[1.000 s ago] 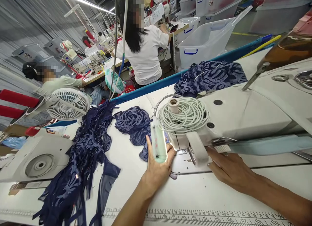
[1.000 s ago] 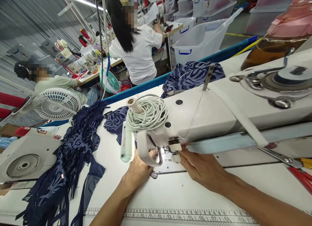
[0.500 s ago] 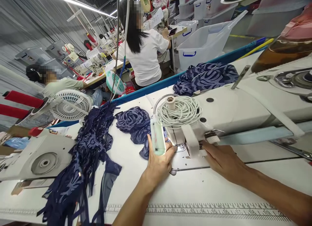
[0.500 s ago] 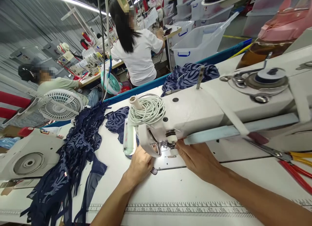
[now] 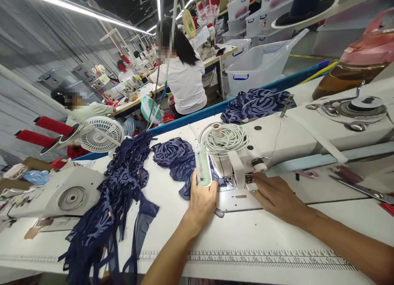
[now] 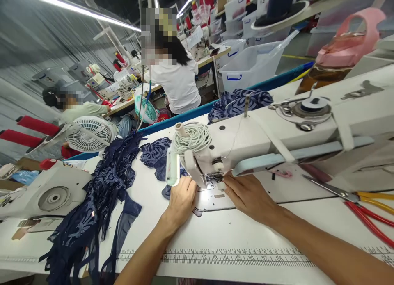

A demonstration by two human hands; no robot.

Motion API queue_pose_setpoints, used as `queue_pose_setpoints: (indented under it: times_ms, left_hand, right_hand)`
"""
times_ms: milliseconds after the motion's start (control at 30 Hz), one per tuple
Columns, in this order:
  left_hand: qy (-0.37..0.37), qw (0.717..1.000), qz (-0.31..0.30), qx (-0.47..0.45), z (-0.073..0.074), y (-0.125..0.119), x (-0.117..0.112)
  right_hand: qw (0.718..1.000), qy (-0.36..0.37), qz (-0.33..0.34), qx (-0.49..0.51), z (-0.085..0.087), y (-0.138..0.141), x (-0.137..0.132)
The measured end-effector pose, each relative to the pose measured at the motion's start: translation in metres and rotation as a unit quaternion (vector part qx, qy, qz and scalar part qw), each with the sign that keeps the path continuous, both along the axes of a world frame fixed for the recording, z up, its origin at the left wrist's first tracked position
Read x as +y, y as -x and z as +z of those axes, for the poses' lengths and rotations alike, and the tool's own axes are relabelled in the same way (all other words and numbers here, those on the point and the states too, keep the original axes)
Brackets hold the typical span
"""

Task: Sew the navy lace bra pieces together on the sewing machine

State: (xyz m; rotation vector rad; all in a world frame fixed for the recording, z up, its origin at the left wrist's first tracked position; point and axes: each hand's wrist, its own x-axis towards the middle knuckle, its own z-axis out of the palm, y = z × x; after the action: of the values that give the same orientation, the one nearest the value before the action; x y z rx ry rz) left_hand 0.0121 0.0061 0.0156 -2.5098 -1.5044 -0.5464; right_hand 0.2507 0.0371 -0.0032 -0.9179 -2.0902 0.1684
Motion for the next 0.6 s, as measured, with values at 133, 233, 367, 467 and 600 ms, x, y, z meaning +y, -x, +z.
queue_pose_setpoints:
  times_ms: [133,233,367,467,600]
  left_hand:
    - [0.058,0.993,0.042,-0.091,0.021,0.014,-0.027]
    - [0.115,0.972,0.075,-0.192,0.041,0.021,-0.053]
    - [0.197,0.937,0.074,-0.280,0.056,0.020,-0.073]
    - [0.188,0.932,0.066,-0.301,0.057,0.018,-0.079]
    - [0.135,0.947,0.047,-0.287,0.053,0.015,-0.084]
  right_hand:
    - [0.997,-0.069,0.037,-0.014,0.000,0.001,-0.003]
    - [0.987,-0.128,0.088,-0.031,0.006,0.007,-0.015]
    - [0.990,-0.015,0.137,0.015,0.023,0.027,-0.039]
    - [0.962,0.205,0.160,0.076,0.039,0.044,-0.050]
    - [0.890,0.391,0.206,0.114,0.051,0.057,-0.051]
